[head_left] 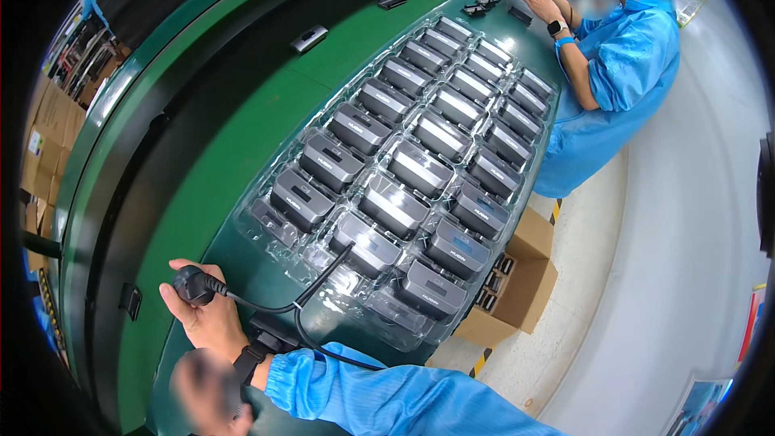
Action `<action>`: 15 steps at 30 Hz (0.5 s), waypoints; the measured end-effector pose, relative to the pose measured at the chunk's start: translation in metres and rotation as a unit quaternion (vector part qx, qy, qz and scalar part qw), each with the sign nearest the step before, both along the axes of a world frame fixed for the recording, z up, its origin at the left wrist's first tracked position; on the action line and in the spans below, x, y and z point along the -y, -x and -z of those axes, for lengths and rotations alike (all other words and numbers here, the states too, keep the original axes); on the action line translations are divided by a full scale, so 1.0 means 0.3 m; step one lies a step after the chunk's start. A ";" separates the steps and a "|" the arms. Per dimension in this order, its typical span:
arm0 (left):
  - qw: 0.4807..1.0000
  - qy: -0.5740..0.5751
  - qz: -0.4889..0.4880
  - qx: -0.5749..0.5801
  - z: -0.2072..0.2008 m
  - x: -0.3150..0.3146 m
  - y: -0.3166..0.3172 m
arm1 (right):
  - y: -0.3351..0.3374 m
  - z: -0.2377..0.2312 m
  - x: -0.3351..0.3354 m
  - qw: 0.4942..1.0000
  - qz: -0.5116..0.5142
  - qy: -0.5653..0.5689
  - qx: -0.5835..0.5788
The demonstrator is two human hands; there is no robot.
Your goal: Assembling small black plastic housing components using an electric screwdriver on a factory assembly line.
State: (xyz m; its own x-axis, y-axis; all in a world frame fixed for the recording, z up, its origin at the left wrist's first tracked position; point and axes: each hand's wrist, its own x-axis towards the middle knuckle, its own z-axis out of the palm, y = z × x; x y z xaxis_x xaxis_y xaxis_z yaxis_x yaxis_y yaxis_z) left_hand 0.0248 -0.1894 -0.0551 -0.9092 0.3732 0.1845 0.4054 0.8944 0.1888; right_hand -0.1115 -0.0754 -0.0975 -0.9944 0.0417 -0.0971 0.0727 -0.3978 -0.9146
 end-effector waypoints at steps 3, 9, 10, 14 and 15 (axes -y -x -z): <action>1.000 -0.014 -0.002 -0.001 0.012 0.011 -0.014 | -0.002 -0.003 0.002 1.000 -0.017 -0.008 -0.001; 0.999 -0.008 -0.037 0.031 0.007 -0.021 -0.028 | 0.005 0.011 -0.008 0.999 0.035 -0.009 -0.022; 0.999 -0.006 -0.039 0.038 0.006 -0.030 -0.038 | 0.004 0.005 -0.009 0.999 0.033 -0.006 -0.015; 0.991 0.098 -0.046 0.084 0.017 -0.050 -0.075 | -0.014 -0.044 -0.022 1.000 0.028 0.009 0.005; 0.989 0.102 -0.045 0.098 0.016 -0.046 -0.071 | -0.022 -0.051 -0.020 0.999 0.047 0.011 -0.006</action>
